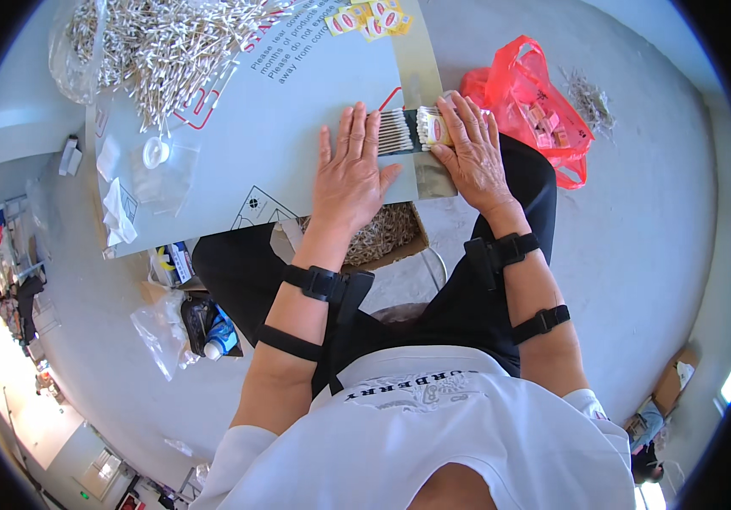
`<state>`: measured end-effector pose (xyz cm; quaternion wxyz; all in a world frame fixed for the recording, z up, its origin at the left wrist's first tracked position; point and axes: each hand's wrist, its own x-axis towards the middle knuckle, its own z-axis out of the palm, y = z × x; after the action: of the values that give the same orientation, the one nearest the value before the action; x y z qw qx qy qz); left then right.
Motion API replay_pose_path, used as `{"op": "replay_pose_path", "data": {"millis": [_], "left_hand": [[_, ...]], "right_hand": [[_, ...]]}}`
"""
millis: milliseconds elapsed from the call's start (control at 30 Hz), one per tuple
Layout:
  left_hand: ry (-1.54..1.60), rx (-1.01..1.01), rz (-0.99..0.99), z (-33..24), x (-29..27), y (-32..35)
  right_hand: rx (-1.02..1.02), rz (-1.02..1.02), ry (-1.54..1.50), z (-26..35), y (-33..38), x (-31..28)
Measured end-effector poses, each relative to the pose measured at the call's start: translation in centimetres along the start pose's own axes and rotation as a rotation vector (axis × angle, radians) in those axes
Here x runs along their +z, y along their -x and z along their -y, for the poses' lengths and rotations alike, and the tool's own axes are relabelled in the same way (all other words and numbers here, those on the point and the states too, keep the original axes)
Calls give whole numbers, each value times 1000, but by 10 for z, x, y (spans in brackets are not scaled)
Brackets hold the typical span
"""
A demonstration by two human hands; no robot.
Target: Aligning and placing cotton swabs into a small plastic container for packaging.
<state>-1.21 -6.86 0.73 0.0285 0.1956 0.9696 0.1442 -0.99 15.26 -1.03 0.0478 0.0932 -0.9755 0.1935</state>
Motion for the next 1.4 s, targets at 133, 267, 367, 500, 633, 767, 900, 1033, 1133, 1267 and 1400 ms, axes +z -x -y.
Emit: {"op": "replay_pose_path", "data": {"millis": [133,267,367,500,633,767,900,1033,1133,1267,1400], "left_hand": [[8,22,-21,-12,4,-7],[10,29,11,-19,6,-11],[25,52,7,-24,9,-14],[53,67,1,-28,9,-16],[53,63,3,-30,7,-14],[45,39,-26,-31,8,-11],[46,13,-52,-33,10,-10],[59,-23,-62,-36,11,-7],[52,-39,-61,-35,12,-5],[44,-43,-80,-36,12,-4],[57,-56,-93,-37,11,-5]], "right_hand": [[0,7,-43,1,0,1],[-8,-12,-69,0,-1,-1],[-24,-23,-69,0,-1,1],[-16,-27,-114,-1,-1,2],[-7,-30,-102,2,-2,-1],[-5,-18,-101,4,-5,-7],[-48,-36,-148,2,-12,-10],[-76,-19,-168,-1,-16,-10],[-89,6,-171,-1,-18,-13],[-88,33,-203,-4,-21,-13],[-96,47,-241,-9,-23,-11]]}}
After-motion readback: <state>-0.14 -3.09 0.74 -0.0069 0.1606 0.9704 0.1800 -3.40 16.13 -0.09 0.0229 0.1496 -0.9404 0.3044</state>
